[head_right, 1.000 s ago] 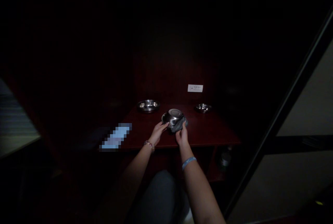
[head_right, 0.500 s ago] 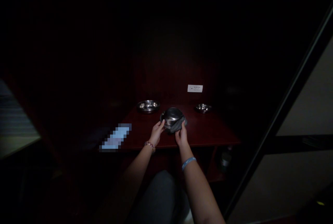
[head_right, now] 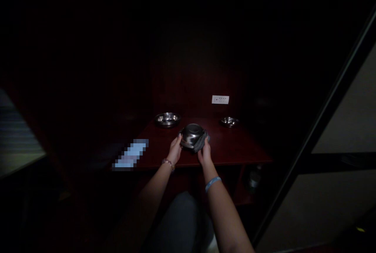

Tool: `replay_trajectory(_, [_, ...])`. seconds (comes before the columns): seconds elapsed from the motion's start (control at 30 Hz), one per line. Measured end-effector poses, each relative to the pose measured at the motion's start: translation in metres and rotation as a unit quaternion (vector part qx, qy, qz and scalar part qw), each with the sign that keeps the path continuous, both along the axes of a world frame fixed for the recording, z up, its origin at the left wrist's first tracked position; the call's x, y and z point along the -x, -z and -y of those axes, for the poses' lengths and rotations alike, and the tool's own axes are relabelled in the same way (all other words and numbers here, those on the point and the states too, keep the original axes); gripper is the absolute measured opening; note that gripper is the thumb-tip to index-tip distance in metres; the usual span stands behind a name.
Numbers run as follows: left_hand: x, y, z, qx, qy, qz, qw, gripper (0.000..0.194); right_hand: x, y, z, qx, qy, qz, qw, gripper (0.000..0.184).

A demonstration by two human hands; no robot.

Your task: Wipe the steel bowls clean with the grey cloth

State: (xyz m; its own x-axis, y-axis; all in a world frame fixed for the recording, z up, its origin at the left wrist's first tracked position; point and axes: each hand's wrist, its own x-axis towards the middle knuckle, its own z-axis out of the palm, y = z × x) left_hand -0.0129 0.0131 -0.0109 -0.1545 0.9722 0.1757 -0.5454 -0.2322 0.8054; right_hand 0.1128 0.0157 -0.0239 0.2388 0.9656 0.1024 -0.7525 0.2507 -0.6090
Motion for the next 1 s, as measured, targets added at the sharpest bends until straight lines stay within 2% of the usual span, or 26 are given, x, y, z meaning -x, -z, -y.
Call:
replay_trajectory(0.17, [0.000,-0.003,0.000,0.004,-0.013,0.056,0.998,0.031,0.001,-0.002,0.001,-0.005,-0.008,0.012,1.000,0.030])
replay_trajectory(0.33, [0.000,-0.003,-0.001,0.006,-0.028,0.060,0.998,0.028,0.004,-0.005,0.001,0.002,-0.003,0.024,1.000,0.033])
replay_trajectory(0.6, [-0.001,-0.002,0.003,-0.005,-0.017,-0.013,1.000,0.036,0.001,-0.004,-0.002,0.052,0.011,-0.026,0.998,0.036])
replay_trajectory(0.8, [-0.001,-0.004,0.009,-0.004,-0.017,-0.042,0.999,0.040,0.000,-0.004,-0.001,0.041,0.004,-0.034,0.999,0.035])
replay_trajectory(1.0, [-0.003,-0.005,0.012,-0.013,0.013,-0.105,0.994,0.044,-0.003,-0.002,-0.001,0.039,0.011,-0.029,0.999,0.041])
